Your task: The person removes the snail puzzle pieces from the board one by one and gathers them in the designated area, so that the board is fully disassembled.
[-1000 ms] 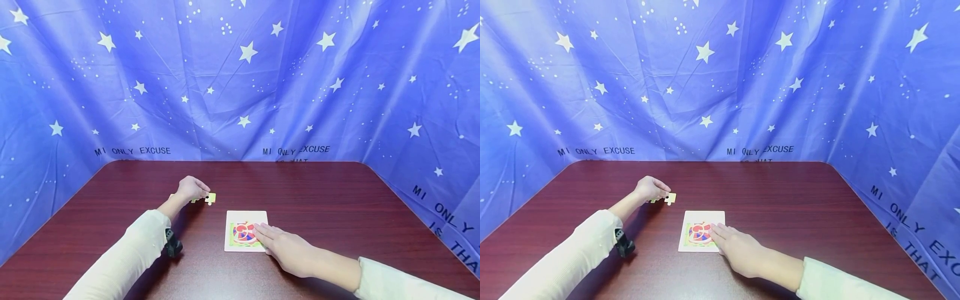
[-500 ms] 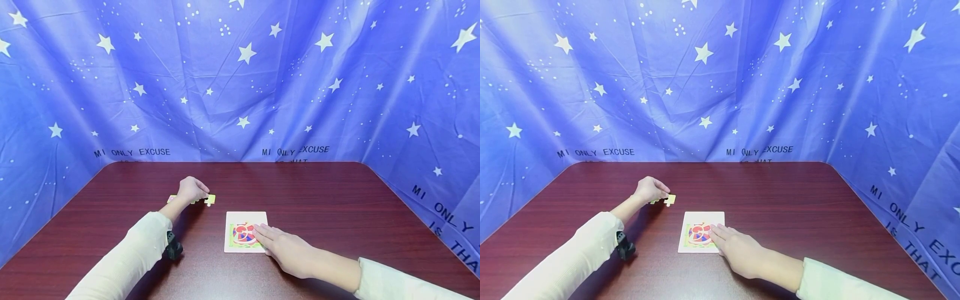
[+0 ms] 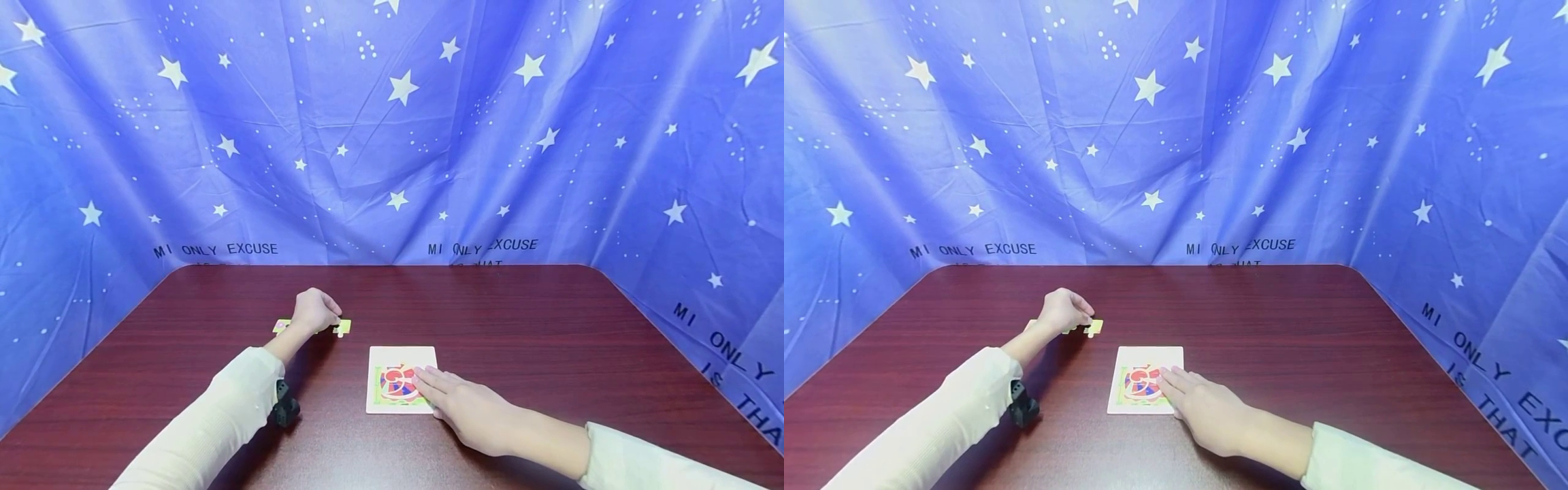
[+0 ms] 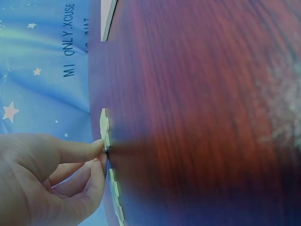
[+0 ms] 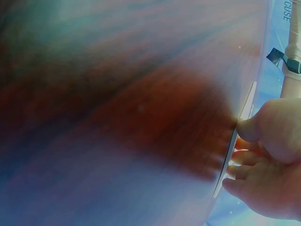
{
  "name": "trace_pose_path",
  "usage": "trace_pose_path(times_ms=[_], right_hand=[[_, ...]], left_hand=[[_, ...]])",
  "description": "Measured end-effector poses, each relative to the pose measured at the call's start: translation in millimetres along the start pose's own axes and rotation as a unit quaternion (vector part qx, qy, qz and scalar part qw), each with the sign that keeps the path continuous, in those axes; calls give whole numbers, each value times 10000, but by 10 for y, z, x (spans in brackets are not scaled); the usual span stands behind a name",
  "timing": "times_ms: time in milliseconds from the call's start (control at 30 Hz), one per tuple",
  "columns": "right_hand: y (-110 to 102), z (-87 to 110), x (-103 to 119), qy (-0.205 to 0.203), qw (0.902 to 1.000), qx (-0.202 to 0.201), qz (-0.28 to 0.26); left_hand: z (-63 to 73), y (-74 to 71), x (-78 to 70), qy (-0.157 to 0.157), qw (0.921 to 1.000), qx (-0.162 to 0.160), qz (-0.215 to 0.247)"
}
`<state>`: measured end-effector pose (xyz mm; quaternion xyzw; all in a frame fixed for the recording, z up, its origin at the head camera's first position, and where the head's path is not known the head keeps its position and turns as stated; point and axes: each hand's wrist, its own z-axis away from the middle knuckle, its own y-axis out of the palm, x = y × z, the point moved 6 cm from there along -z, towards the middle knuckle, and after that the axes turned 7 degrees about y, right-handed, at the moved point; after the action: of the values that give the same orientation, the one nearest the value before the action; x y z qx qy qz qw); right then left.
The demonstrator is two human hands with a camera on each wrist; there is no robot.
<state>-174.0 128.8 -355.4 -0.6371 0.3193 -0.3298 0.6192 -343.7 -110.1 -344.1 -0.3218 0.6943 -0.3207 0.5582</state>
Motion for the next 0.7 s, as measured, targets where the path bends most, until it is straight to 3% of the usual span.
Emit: trace_pose_path(times_ms=[333,500,700], right_hand=[[-6,-4,-15,46,9984,31,-565],[-15,-9,-29,40,9964,84,-845],[-26,-2,-29,61,9952,139,-966]], left_hand=[[49,-39,-12,-184,9997,130,33],[102,-69,-75,136,9998,170,-40],[177,-68,-163,415,9980,411,223]])
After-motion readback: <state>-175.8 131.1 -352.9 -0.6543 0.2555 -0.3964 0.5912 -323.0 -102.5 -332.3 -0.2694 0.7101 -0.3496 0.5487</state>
